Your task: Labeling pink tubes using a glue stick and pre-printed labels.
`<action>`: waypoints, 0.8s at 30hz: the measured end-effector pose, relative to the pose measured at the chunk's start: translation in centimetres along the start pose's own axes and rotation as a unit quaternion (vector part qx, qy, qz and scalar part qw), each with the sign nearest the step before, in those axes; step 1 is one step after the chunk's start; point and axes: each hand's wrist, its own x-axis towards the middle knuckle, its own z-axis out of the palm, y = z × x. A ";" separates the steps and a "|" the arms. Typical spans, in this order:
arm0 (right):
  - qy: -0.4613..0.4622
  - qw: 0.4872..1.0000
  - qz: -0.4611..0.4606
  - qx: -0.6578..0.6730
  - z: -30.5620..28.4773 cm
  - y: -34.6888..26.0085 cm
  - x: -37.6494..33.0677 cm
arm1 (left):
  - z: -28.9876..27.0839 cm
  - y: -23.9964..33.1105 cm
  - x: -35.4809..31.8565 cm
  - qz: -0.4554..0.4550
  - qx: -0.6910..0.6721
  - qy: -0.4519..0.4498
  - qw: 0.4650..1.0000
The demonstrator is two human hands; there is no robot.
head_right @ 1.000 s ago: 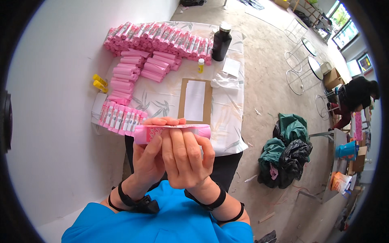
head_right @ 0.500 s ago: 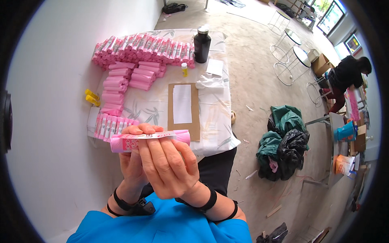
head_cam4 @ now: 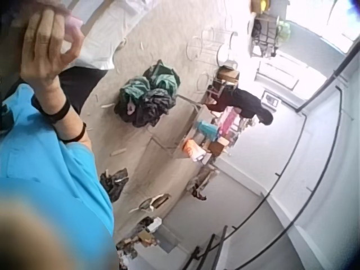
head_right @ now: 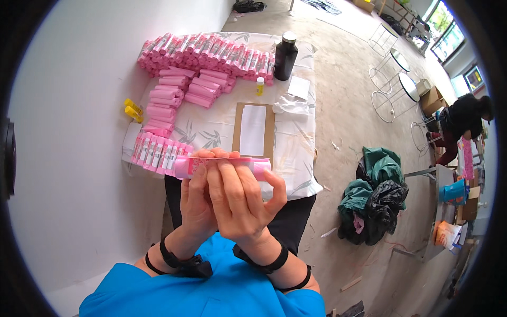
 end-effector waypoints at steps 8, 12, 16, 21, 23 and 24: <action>0.065 0.995 -0.028 -0.064 -0.2 0.1 -1.7 | 0.6 -0.2 -0.4 0.045 0.001 0.004 0.999; 0.066 0.994 -0.054 -0.075 -0.6 0.5 -1.2 | 1.3 0.3 -0.7 0.027 0.048 0.006 0.998; 0.022 0.996 -0.061 -0.068 -1.0 0.9 -0.9 | 1.1 0.4 -0.7 0.039 0.011 0.003 0.999; -0.018 0.999 -0.032 0.003 -1.1 1.0 -0.6 | 1.0 1.0 -0.9 0.035 0.027 -0.007 0.999; -0.014 0.999 -0.044 0.010 -0.6 1.3 -0.3 | 0.7 1.1 -0.6 0.039 0.035 -0.009 0.999; -0.008 0.999 -0.046 0.014 -0.5 1.3 -0.4 | 0.4 1.2 -0.7 0.034 0.042 -0.020 0.998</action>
